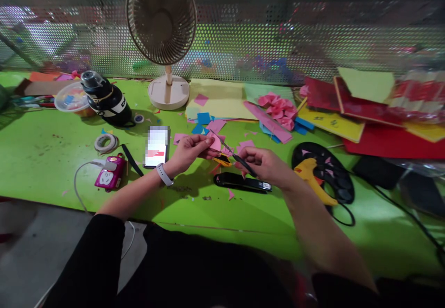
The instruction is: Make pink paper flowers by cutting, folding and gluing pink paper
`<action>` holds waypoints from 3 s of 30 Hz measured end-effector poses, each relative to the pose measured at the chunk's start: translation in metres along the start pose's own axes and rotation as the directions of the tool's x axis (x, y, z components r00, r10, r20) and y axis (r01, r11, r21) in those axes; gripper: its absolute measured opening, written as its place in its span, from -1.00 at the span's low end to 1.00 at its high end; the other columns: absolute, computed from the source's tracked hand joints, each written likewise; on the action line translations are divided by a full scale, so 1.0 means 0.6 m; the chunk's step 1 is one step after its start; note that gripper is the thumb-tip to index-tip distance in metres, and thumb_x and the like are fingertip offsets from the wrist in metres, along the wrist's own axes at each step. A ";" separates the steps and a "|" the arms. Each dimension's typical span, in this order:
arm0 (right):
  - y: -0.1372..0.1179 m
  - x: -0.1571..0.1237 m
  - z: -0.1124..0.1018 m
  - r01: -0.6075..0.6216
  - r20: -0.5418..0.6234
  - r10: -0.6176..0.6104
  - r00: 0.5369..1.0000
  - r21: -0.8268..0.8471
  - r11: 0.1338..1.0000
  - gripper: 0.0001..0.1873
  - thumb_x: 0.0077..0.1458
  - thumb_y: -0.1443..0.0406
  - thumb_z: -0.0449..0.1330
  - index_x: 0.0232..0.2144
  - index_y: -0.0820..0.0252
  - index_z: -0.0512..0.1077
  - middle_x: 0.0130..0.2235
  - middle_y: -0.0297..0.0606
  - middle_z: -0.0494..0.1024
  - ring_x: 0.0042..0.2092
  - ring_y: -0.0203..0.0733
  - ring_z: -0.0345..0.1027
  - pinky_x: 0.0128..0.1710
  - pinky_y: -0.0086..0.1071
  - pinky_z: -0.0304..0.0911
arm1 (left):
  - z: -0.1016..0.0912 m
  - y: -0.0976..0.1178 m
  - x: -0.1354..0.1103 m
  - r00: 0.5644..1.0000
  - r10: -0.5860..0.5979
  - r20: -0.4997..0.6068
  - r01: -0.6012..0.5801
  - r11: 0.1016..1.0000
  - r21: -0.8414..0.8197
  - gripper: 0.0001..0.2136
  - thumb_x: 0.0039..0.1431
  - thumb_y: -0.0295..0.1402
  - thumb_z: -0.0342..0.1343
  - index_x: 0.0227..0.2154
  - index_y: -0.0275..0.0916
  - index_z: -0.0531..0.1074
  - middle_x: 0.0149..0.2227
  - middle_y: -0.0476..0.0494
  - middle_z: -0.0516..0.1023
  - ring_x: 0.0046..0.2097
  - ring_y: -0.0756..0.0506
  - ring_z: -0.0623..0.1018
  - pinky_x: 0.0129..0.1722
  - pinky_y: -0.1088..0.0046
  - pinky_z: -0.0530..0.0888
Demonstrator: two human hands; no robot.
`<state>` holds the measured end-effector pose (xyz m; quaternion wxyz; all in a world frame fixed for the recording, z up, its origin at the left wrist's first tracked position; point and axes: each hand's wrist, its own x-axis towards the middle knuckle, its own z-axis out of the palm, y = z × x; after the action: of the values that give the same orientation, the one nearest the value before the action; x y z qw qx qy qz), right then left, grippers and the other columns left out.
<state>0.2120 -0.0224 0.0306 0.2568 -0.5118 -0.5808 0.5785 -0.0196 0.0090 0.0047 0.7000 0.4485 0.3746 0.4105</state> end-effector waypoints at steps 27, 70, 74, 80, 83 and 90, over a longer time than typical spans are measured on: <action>-0.018 -0.002 0.009 0.003 0.014 -0.003 1.000 -0.019 1.000 -0.42 -0.28 -0.17 0.43 -0.51 0.15 0.36 -0.59 -0.40 0.41 -0.58 -0.34 0.25 -0.60 -0.44 0.10 | -0.016 0.003 0.008 0.994 -0.032 0.109 0.032 0.999 -0.002 -0.71 0.12 -0.19 0.32 -0.33 -0.37 0.50 -0.47 -0.11 0.62 -0.44 0.03 0.62 -0.36 0.54 0.56; 0.100 0.073 -0.125 -0.391 -0.564 -0.181 0.806 -0.736 0.553 -0.70 0.09 0.02 0.24 -0.36 0.12 0.56 -0.25 -0.05 0.63 -0.21 0.10 0.47 -0.42 -0.25 0.11 | -0.011 -0.015 0.017 0.993 -0.113 0.019 0.114 0.993 -0.023 -0.75 -0.05 -0.37 0.42 -0.34 -0.34 0.51 -0.37 -0.03 0.64 -0.39 0.10 0.59 -0.34 0.62 0.52; 0.107 0.078 -0.128 -0.436 -0.576 -0.145 0.805 -0.739 0.513 -0.67 0.08 0.00 0.27 -0.39 0.14 0.57 -0.34 -0.04 0.62 -0.30 0.04 0.45 -0.43 -0.26 0.14 | -0.012 -0.025 0.020 0.998 -0.062 0.015 0.061 0.997 0.047 -0.73 -0.09 -0.35 0.44 -0.39 -0.36 0.49 -0.38 -0.05 0.64 -0.37 0.09 0.60 -0.33 0.58 0.51; 0.093 0.075 -0.118 -0.484 -0.565 -0.081 0.821 -0.764 0.427 -0.74 0.14 0.12 0.23 -0.29 0.18 0.57 -0.30 -0.06 0.63 -0.28 0.01 0.46 -0.41 -0.28 0.17 | -0.018 -0.032 0.026 0.999 0.042 0.002 -0.042 0.999 0.033 -0.63 -0.07 -0.41 0.42 -0.17 -0.30 0.51 -0.28 -0.07 0.64 -0.27 0.03 0.62 -0.18 0.44 0.55; 0.078 0.067 -0.100 -0.391 -0.506 -0.191 0.841 -0.813 0.432 -0.70 0.20 0.13 0.14 -0.19 0.18 0.55 -0.16 -0.06 0.62 -0.22 -0.01 0.47 -0.37 -0.28 0.22 | -0.023 -0.029 0.028 0.991 0.122 -0.053 -0.117 0.989 0.088 -0.71 -0.04 -0.39 0.40 -0.22 -0.29 0.54 -0.31 -0.08 0.63 -0.32 0.04 0.58 -0.24 0.47 0.52; 0.080 0.069 -0.052 -0.224 -0.299 -0.160 0.941 -0.903 0.367 -0.56 0.07 0.03 0.22 -0.22 0.32 0.54 -0.13 0.13 0.55 -0.23 0.08 0.44 -0.33 -0.14 0.34 | -0.044 -0.024 0.050 0.942 0.228 -0.247 -0.194 0.968 0.158 -0.82 -0.06 -0.38 0.38 -0.37 -0.29 0.53 -0.36 -0.05 0.60 -0.37 0.06 0.52 -0.32 0.52 0.46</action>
<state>0.2399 0.0181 -0.0200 0.0079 -0.6688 -0.7411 0.0593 -0.0283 0.0409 -0.0219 0.5649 0.4725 0.4401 0.5137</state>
